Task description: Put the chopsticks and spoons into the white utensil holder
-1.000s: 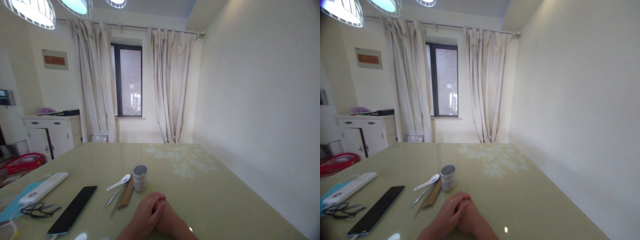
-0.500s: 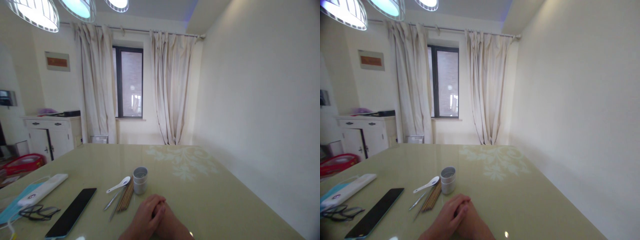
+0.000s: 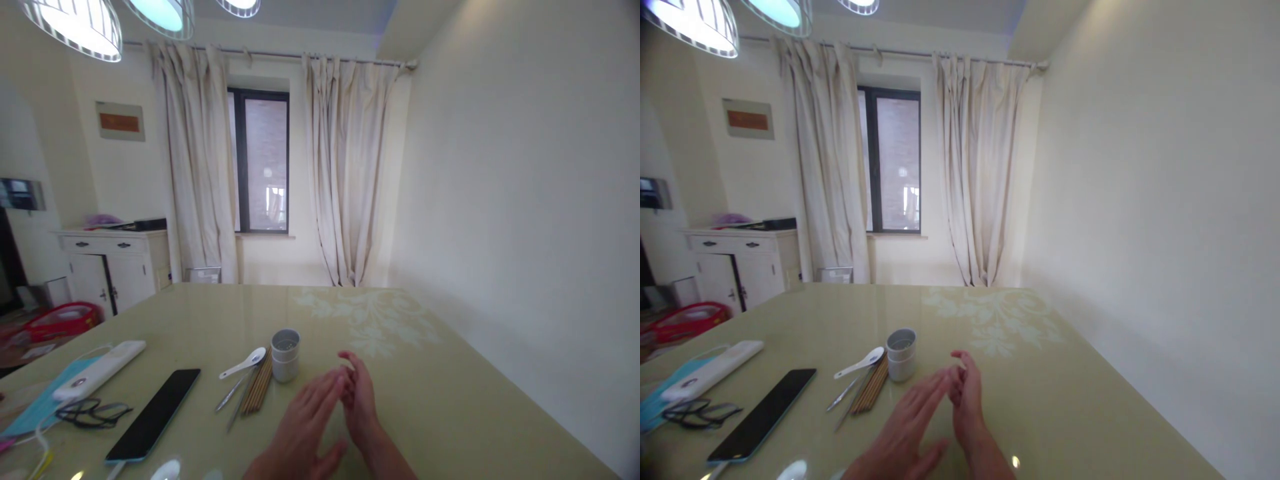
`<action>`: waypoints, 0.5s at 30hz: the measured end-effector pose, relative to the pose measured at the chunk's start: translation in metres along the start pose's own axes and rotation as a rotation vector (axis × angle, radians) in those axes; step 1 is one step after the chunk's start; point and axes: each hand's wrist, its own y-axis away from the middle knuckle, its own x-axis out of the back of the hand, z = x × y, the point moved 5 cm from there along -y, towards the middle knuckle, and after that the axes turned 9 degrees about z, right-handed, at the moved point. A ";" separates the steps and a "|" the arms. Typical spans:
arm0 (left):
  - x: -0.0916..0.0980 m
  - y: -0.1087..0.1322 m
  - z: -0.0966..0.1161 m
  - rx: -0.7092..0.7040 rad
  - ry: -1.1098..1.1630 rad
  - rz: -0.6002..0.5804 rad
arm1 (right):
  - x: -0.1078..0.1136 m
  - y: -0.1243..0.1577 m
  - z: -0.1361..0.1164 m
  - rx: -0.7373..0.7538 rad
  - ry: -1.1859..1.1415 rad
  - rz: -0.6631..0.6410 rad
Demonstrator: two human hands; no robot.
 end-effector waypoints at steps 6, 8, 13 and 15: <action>-0.027 -0.009 0.021 -0.094 0.067 -0.201 | 0.013 -0.018 -0.024 -0.079 -0.439 -0.114; -0.023 -0.011 0.024 -0.080 0.073 -0.170 | 0.016 -0.018 -0.029 -0.067 -0.519 -0.113; -0.008 -0.013 0.031 -0.140 0.044 -0.018 | 0.015 -0.013 -0.034 -0.068 -0.615 -0.111; -0.004 -0.011 0.028 -0.160 -0.039 0.107 | 0.014 -0.011 -0.035 -0.073 -0.613 -0.109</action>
